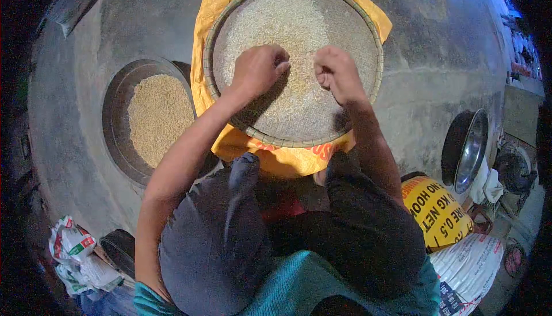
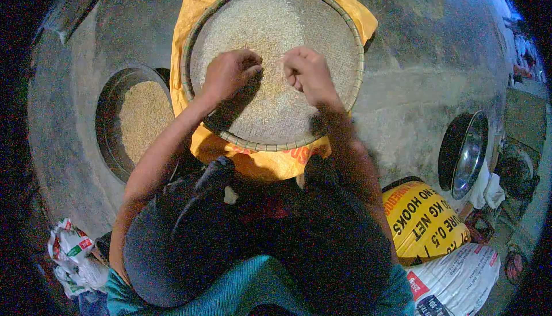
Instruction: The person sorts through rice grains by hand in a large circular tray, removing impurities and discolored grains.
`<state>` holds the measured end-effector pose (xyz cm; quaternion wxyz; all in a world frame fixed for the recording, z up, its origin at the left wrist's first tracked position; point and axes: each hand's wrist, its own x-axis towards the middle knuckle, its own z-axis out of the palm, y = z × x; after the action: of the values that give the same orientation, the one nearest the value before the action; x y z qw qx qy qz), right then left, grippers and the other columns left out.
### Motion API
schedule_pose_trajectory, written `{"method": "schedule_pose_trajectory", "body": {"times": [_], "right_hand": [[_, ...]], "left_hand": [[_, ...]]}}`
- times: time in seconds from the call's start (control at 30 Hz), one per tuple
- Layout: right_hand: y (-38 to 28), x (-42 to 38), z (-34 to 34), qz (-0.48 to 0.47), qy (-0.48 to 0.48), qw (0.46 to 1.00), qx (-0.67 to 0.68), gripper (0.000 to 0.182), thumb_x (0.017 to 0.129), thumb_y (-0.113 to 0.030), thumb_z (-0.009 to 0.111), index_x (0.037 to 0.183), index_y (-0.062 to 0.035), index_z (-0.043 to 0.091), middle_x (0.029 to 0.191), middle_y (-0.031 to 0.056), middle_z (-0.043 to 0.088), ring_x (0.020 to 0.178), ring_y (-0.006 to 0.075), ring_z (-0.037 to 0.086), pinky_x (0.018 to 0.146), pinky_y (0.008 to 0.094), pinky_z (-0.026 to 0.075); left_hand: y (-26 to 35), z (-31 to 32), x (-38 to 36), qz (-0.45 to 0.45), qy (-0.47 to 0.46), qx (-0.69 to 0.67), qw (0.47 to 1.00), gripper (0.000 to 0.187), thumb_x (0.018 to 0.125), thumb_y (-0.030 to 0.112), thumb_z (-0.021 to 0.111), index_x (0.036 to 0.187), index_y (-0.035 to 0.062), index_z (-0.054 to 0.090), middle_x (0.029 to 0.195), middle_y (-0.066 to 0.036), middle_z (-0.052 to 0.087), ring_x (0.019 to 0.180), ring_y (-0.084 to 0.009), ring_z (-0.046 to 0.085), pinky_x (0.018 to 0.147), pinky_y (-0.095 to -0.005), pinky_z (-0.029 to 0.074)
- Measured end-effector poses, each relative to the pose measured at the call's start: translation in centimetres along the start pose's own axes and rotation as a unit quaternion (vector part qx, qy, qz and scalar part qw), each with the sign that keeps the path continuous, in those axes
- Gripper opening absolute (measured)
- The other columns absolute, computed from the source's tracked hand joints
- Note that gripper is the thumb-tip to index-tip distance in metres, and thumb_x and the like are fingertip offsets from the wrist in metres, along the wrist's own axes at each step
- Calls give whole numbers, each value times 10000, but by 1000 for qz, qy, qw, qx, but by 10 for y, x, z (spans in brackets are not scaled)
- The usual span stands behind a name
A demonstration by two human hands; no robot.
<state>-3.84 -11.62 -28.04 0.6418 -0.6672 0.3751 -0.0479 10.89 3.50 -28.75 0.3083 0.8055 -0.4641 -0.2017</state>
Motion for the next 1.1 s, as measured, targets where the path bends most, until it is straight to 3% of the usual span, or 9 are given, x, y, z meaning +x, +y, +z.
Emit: {"method": "schedule_pose_trajectory", "body": {"times": [0.1,0.23,0.37,0.5,0.57,0.7,0.77,0.87,1.1], "right_hand": [[2,1,-5,-10,-89,947,309,119,827,-178,630,831,-63,658,625,-7,553,535,144,542,487,257,410],[13,2,15,-76,30,994,-78,125,835,-179,613,871,-71,665,675,78,637,590,200,620,546,329,482],[23,2,28,-263,102,890,-357,146,843,-190,594,921,-90,666,752,148,678,676,229,677,624,382,523],[15,0,22,-258,89,912,-305,152,840,-187,594,922,-78,662,718,109,666,625,227,649,604,363,514],[4,-1,3,1,-17,1000,9,163,840,-195,593,901,-62,665,698,69,640,609,219,621,603,348,511],[17,9,-18,4,-157,944,290,171,833,-209,611,851,-45,656,683,32,606,612,202,596,589,335,503],[22,3,0,-113,35,986,-119,181,835,-230,617,854,-58,668,732,76,648,666,234,634,614,351,513],[7,-15,24,-154,35,946,-284,186,843,-243,616,903,-82,688,775,124,672,704,280,659,653,364,522],[17,-5,19,-224,50,947,-223,156,833,-208,607,834,-57,649,689,116,650,627,292,635,587,382,499]], "left_hand": [[0,5,0,32,26,46,998,181,830,250,668,929,104,709,862,-132,703,825,-334,671,728,-442,521],[10,-2,1,-34,-3,9,999,170,828,220,652,930,91,696,861,-143,689,812,-322,672,719,-419,519],[-6,-6,10,-95,3,-142,985,175,837,187,609,909,40,673,822,-127,682,747,-264,665,690,-357,516],[-15,-25,11,-202,-29,-452,869,162,884,178,554,899,42,641,785,-39,628,711,-130,582,663,-257,469],[-17,-31,9,-199,-61,-482,851,164,894,180,538,866,52,636,767,-36,625,697,-127,581,659,-263,469],[-13,-11,7,-114,8,-234,965,229,852,223,611,858,5,683,716,-88,660,665,-154,620,667,-318,502],[-7,-7,-1,-115,-12,-190,975,257,837,279,667,926,42,708,770,-122,691,713,-196,666,702,-354,518],[5,-8,-9,-35,-21,-27,999,273,803,325,732,931,84,719,854,-143,702,818,-329,674,731,-412,522],[8,-7,-10,24,22,16,999,237,827,310,704,942,102,710,885,-134,698,847,-329,664,725,-438,515]]}}
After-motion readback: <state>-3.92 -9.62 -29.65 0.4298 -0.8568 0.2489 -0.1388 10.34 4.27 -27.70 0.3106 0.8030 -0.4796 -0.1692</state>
